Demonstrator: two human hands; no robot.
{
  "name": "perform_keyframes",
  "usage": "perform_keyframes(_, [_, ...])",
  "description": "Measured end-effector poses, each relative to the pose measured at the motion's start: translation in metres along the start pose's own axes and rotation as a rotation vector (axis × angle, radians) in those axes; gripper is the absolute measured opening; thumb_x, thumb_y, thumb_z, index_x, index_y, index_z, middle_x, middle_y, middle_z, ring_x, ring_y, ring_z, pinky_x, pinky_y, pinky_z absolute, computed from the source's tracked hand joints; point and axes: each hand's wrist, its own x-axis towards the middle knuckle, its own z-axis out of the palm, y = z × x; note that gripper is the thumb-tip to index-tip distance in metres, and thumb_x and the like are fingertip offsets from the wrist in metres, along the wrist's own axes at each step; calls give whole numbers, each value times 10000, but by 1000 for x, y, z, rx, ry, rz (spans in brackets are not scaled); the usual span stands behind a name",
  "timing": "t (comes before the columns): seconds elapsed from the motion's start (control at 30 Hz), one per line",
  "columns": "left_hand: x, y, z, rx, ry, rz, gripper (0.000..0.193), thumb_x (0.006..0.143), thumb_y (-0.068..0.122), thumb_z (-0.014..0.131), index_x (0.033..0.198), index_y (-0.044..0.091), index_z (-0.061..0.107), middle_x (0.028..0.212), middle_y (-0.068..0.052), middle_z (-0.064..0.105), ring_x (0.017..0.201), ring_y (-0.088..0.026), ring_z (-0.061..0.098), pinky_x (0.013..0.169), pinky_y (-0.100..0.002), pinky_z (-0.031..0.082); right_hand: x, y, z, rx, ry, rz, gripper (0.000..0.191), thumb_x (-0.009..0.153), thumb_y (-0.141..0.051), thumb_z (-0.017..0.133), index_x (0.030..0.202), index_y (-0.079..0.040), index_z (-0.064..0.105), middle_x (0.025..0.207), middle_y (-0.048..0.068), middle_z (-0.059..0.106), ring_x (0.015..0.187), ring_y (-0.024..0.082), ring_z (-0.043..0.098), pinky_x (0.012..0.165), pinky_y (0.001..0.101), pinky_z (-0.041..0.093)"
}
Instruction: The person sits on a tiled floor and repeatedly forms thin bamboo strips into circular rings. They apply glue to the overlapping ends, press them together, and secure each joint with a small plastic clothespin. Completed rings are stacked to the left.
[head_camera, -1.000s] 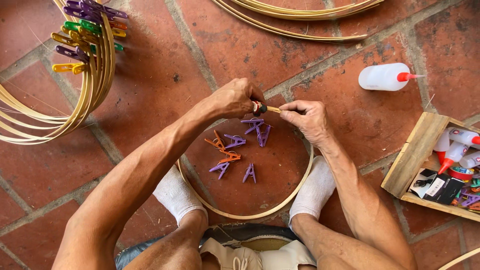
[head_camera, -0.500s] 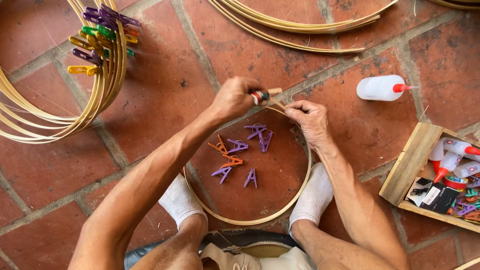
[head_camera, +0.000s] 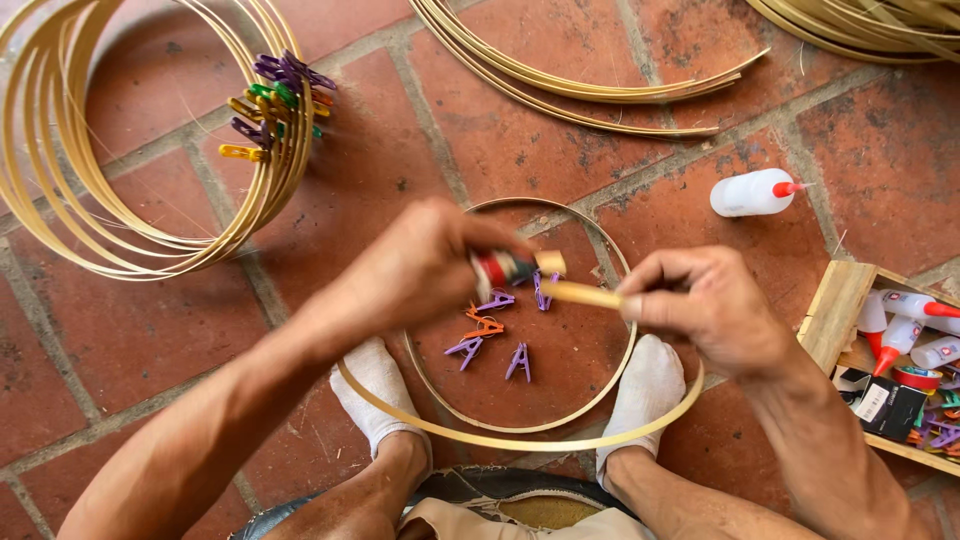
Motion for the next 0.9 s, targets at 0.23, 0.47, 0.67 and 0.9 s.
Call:
perform_keyframes(0.23, [-52,32,35,222,92,336,335,803,101,719,1133,131,768,865,-87,772,677,-244,730,577,-392,563,-40,-42,33,-72,-110,34,123,781,-41,774,874,31,805,723,15,724,639,58,609,531,231,482])
perform_keyframes(0.47, [-73,36,39,423,233,601,451,812,118,784,1233,31,649,799,-50,583,665,-224,614,509,-405,466,-55,-70,38,-249,-166,-276,141,848,-102,766,942,1,786,799,3,742,708,60,650,580,219,516])
perform_keyframes(0.67, [-71,38,41,283,382,610,286,855,113,773,1119,62,673,864,-29,611,775,-243,611,679,-404,474,-44,-139,43,-960,-378,-711,143,861,-197,768,802,-93,690,725,13,636,680,158,623,584,320,479])
perform_keyframes(0.9, [-32,-6,46,157,246,355,83,746,70,758,790,91,692,798,-24,603,837,-221,535,786,-393,399,-5,-150,89,-1782,-627,-586,144,916,-212,671,832,-95,678,784,73,657,922,277,604,931,528,432])
